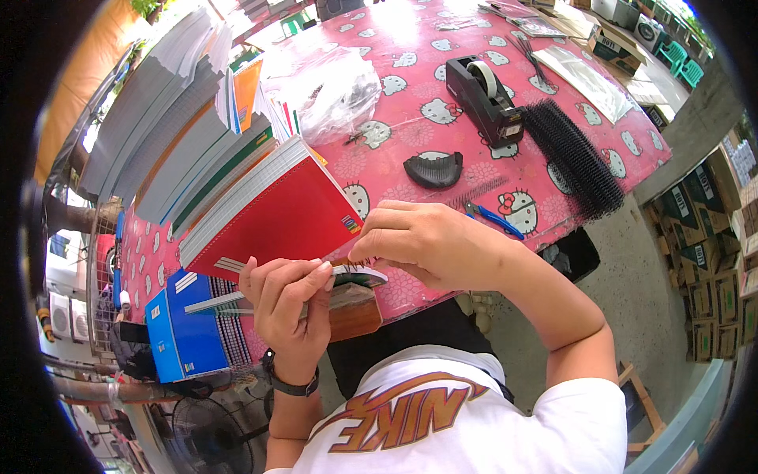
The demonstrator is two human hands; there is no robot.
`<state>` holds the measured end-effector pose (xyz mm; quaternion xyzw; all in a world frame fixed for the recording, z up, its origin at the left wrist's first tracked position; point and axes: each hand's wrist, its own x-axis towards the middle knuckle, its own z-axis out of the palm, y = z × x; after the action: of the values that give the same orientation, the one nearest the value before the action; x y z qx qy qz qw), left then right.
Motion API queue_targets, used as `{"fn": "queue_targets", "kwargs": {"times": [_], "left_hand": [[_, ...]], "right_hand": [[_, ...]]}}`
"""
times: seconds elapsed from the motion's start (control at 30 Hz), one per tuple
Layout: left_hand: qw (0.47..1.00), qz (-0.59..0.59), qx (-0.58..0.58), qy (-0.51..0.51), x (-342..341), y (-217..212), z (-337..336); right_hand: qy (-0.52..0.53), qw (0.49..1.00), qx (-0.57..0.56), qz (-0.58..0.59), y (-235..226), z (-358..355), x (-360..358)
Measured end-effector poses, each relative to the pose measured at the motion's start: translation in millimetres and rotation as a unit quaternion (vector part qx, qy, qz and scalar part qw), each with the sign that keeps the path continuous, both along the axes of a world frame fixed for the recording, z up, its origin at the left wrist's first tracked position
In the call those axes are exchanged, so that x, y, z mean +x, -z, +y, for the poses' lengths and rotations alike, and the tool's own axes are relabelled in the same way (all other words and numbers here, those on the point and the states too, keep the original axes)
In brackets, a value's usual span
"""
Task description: The person prepares notebooks by applying tape, using a specialized tool to cut or adjust the plastic spirals, and moving finished items onto a stack.
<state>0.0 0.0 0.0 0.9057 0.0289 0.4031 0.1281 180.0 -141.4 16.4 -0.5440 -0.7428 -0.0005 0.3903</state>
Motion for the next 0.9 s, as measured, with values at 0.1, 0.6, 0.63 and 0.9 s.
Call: {"fn": "queue_targets", "kwargs": {"times": [0.1,0.6,0.63,0.9], "left_hand": [[1.0,-0.004,-0.002,-0.014,4.0,-2.5,-2.3],[0.996,0.084,0.003,-0.014,6.1,-17.0,-7.1],[0.996,0.089,-0.004,0.005,8.9,-17.5,-8.1],[0.993,0.116,-0.01,-0.021,9.1,-16.0,-2.9]], "right_hand": [[-0.001,0.998,-0.06,0.007,0.5,-1.9,-0.9],[0.424,0.866,-0.24,0.112,51.8,5.6,84.8],[0.477,0.832,-0.272,0.085,84.1,2.7,102.6],[0.51,0.817,-0.261,-0.068,145.6,57.2,97.1]]}}
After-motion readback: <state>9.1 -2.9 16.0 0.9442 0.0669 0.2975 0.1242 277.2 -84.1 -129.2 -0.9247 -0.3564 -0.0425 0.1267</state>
